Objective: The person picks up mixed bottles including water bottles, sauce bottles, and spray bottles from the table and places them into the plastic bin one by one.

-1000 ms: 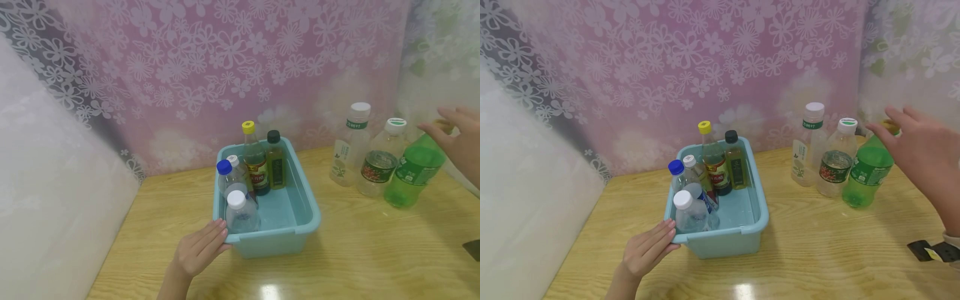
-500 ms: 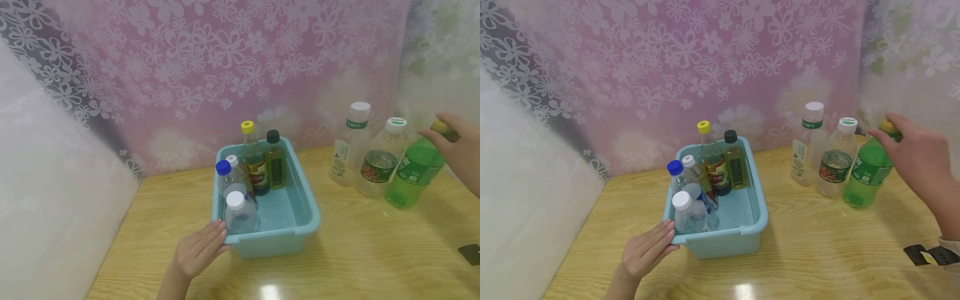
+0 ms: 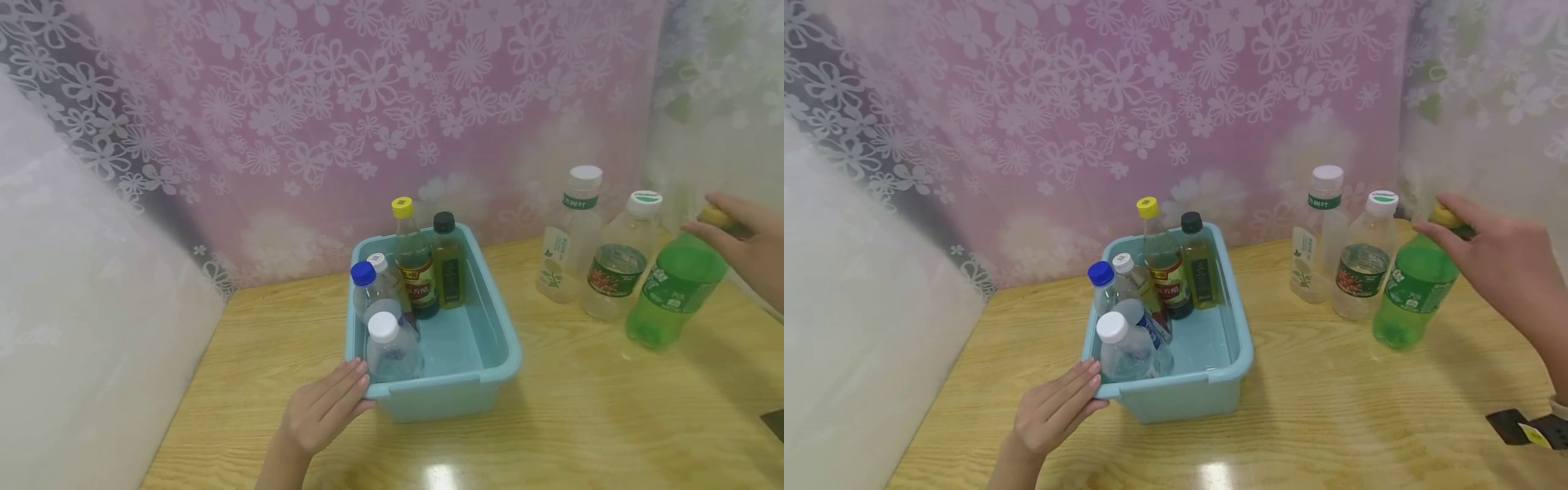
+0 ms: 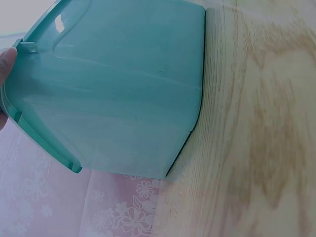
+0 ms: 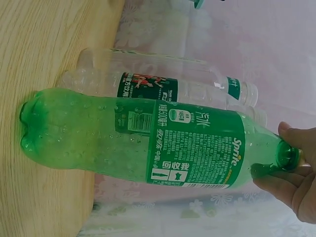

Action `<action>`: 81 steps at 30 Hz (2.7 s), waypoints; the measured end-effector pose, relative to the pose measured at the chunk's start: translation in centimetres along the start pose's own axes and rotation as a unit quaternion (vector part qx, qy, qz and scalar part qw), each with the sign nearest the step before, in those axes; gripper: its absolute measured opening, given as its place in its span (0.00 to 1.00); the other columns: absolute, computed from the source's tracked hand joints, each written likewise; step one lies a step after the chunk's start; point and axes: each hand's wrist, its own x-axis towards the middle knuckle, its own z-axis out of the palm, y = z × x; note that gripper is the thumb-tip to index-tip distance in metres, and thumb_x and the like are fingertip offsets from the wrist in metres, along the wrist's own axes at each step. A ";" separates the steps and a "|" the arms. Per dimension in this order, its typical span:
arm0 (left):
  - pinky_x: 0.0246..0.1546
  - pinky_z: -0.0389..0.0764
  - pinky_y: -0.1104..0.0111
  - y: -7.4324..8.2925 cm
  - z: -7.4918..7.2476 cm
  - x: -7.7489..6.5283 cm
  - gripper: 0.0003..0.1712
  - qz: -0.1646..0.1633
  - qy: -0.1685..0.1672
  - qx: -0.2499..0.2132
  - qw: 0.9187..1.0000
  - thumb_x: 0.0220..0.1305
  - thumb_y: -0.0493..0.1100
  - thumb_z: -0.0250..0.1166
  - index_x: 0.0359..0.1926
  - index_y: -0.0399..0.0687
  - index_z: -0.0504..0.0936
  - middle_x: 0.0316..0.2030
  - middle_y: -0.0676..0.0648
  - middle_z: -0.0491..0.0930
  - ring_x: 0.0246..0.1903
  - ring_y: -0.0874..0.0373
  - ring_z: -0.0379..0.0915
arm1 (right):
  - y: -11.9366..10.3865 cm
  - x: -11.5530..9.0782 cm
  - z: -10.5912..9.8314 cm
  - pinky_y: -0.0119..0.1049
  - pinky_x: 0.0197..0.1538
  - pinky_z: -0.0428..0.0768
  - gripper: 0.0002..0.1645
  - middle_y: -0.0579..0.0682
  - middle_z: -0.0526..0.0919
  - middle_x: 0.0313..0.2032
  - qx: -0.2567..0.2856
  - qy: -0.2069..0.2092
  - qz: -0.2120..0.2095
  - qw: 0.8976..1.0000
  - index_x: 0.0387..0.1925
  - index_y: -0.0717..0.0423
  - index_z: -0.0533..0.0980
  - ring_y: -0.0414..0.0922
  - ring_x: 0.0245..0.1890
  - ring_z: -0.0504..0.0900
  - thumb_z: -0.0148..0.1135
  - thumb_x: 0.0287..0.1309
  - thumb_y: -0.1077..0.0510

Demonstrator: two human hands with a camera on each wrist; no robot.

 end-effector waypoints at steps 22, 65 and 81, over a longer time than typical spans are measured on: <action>0.30 0.87 0.71 0.1 -0.1 -0.3 0.12 0.003 -0.002 0.006 1.000 0.62 0.41 0.64 0.34 0.33 0.84 0.30 0.39 0.86 0.29 0.52 0.85 | -2.1 -1.6 -0.2 0.04 0.42 0.68 0.30 0.15 0.72 0.46 0.091 -0.043 0.075 0.992 0.58 0.56 0.73 0.12 0.34 0.73 0.63 0.52 0.74; 0.30 0.87 0.71 -0.1 -0.2 -0.1 0.12 0.005 -0.003 0.002 1.000 0.61 0.41 0.64 0.33 0.33 0.84 0.29 0.39 0.86 0.28 0.52 0.85 | -9.2 3.8 2.9 0.07 0.35 0.73 0.33 0.15 0.73 0.46 0.058 -0.133 -0.094 0.985 0.57 0.55 0.76 0.14 0.40 0.75 0.67 0.47 0.74; 0.29 0.87 0.71 -0.1 -0.1 -0.2 0.13 0.004 -0.001 0.004 1.000 0.62 0.42 0.64 0.33 0.32 0.84 0.29 0.39 0.86 0.28 0.53 0.85 | -12.8 7.2 3.0 0.11 0.45 0.77 0.34 0.28 0.81 0.46 0.125 -0.121 -0.125 0.977 0.57 0.60 0.74 0.23 0.44 0.79 0.64 0.46 0.79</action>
